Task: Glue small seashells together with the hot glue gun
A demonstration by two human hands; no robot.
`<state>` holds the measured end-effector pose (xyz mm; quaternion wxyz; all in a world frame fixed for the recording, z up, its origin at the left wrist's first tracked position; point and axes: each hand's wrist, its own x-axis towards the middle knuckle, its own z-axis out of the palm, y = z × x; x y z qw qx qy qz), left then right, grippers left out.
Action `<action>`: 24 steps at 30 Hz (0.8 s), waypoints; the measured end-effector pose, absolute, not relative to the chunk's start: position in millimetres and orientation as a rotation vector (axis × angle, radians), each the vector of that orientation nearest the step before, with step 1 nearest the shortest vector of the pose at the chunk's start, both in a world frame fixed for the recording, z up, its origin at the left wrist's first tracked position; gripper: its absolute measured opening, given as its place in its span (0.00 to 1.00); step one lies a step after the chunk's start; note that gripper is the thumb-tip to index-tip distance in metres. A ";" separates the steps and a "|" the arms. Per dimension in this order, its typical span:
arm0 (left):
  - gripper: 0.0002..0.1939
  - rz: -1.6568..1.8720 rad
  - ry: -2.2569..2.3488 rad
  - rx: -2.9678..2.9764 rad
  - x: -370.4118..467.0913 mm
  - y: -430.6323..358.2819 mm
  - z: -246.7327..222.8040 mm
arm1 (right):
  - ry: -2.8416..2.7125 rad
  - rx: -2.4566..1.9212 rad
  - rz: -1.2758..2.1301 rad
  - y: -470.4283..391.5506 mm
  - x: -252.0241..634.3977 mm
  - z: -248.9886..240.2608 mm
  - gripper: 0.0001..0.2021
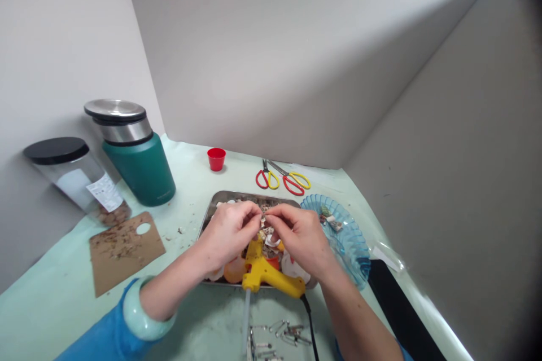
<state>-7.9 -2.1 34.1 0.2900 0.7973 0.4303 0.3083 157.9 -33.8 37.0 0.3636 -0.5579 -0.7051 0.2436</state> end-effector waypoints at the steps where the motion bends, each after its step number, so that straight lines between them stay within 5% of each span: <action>1: 0.09 0.822 1.153 2.125 -7.7 -2.4 34.3 | -1.808 -1.434 0.621 -33.6 157.8 36.8 0.08; 21: 0.13 0.870 0.924 1.627 -16.7 6.6 36.0 | -1.661 -1.308 0.732 -34.1 157.8 40.4 0.05; 24: 0.08 0.842 0.867 1.592 -18.4 7.5 37.8 | -1.618 -1.289 0.761 -33.3 157.9 41.6 0.05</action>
